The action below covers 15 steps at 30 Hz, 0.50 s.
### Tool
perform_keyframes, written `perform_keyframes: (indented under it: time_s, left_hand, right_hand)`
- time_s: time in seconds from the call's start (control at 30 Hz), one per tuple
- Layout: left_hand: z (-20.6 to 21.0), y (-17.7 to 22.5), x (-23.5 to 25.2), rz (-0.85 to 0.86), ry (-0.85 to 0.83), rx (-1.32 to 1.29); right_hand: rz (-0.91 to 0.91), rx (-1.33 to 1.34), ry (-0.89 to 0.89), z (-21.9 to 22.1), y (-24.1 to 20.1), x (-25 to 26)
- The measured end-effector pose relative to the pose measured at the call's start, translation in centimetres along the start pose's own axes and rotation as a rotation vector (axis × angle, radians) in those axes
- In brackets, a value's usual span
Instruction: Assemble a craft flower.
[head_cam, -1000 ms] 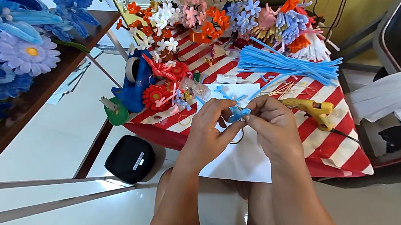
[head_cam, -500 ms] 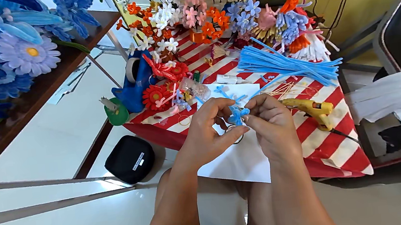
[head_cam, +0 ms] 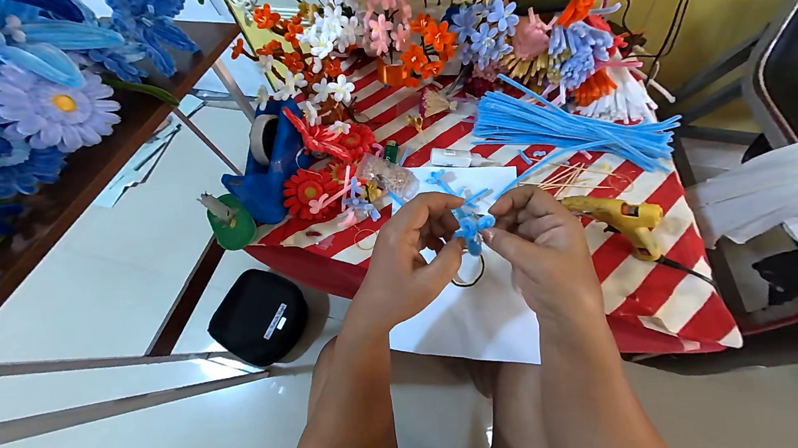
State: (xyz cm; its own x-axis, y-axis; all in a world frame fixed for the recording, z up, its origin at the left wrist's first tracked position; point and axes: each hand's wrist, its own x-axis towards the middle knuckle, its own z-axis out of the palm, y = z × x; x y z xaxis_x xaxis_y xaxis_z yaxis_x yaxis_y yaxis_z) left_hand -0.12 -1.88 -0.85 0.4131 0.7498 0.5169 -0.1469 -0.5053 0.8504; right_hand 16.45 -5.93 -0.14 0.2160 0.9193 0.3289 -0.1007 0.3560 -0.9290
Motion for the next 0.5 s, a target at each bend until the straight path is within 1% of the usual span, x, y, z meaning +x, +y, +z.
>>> perform_keyframes:
  time_s: [0.13, 0.27, 0.37, 0.5]
  left_hand:
    - [-1.3, -0.9, 0.0, 0.032, 0.013, -0.033]
    - [-1.6, -1.5, 0.2, 0.061, 0.064, -0.07]
    - [-1.3, -1.6, 0.2, 0.081, 0.01, 0.035]
    - [-0.7, -1.4, 0.2, 0.055, -0.053, 0.069]
  right_hand:
    - [0.045, 0.049, 0.008, -0.1, -0.1, 0.2]
    - [0.168, 0.247, -0.001, -0.4, 0.1, 0.5]
    - [0.229, 0.36, -0.014, -0.5, 0.3, 0.7]
    - [0.231, 0.369, -0.013, -0.4, 0.4, 0.8]
